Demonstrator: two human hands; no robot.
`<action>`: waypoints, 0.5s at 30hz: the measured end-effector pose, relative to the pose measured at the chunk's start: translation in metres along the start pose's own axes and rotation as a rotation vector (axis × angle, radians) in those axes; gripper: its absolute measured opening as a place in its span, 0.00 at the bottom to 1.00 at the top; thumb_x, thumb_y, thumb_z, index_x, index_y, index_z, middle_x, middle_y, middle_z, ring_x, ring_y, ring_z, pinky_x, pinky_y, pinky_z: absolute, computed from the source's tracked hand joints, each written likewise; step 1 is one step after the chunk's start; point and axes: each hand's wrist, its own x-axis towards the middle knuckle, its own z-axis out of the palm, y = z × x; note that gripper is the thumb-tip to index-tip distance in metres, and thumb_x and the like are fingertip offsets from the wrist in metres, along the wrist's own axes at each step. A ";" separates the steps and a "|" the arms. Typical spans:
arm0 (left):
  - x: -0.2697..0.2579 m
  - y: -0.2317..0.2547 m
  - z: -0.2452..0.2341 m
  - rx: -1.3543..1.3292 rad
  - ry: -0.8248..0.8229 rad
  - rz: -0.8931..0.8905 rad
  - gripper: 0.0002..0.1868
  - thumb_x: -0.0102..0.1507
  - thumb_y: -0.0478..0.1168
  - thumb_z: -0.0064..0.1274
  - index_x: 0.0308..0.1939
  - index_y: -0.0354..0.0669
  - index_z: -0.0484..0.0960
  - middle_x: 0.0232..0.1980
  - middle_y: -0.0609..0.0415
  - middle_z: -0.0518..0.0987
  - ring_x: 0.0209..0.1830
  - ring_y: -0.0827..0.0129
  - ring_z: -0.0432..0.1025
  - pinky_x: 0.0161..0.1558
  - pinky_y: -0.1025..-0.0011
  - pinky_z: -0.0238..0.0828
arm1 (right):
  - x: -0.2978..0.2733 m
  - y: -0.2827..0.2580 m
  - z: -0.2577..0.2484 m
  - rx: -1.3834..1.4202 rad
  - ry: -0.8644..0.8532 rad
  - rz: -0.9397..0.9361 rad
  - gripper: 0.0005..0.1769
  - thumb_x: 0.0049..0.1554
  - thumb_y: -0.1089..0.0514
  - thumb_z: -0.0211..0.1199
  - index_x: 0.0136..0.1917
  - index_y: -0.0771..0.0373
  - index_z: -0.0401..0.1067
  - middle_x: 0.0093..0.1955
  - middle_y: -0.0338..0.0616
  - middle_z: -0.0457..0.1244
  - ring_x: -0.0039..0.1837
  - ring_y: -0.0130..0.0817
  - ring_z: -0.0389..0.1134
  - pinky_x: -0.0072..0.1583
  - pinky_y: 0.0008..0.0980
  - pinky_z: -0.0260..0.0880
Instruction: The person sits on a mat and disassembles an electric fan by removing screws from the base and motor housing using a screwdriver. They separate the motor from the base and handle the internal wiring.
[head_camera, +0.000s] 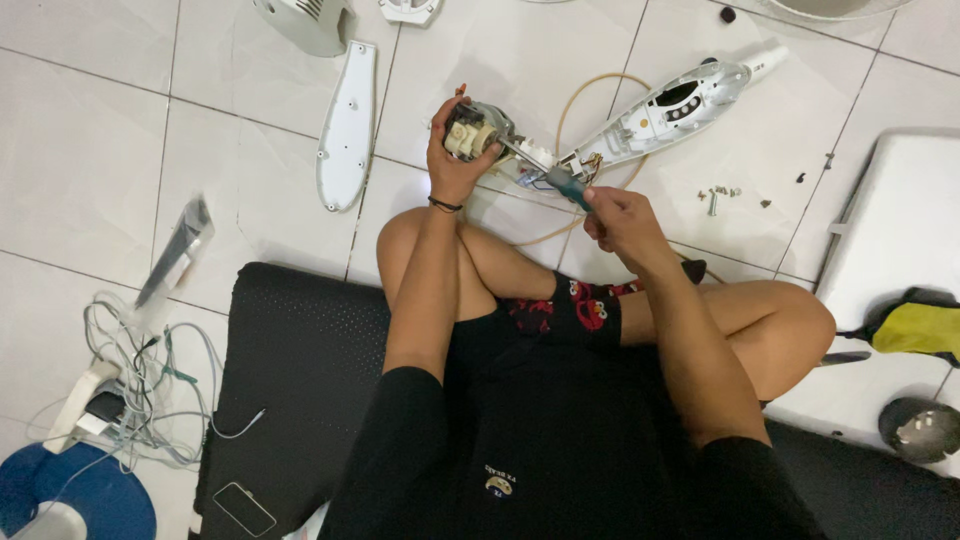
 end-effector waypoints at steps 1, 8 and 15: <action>-0.001 0.000 -0.001 -0.005 0.005 -0.024 0.46 0.53 0.24 0.70 0.72 0.39 0.65 0.71 0.46 0.71 0.68 0.63 0.69 0.69 0.66 0.70 | -0.002 -0.001 0.002 -0.074 0.014 -0.081 0.21 0.64 0.47 0.60 0.55 0.68 0.76 0.29 0.37 0.59 0.30 0.22 0.55 0.33 0.25 0.53; -0.001 -0.004 -0.002 -0.021 0.027 -0.049 0.47 0.54 0.25 0.70 0.73 0.40 0.63 0.70 0.46 0.72 0.67 0.63 0.70 0.69 0.65 0.70 | -0.017 -0.011 0.010 -0.501 0.161 -0.693 0.18 0.59 0.61 0.70 0.61 0.69 0.75 0.39 0.42 0.64 0.39 0.26 0.63 0.44 0.27 0.66; 0.000 -0.007 -0.001 -0.036 0.034 -0.035 0.47 0.54 0.25 0.70 0.73 0.40 0.62 0.74 0.46 0.67 0.71 0.62 0.66 0.72 0.64 0.65 | -0.008 -0.005 0.018 -0.361 0.196 -0.912 0.19 0.60 0.63 0.69 0.62 0.72 0.70 0.53 0.48 0.67 0.51 0.31 0.67 0.53 0.28 0.69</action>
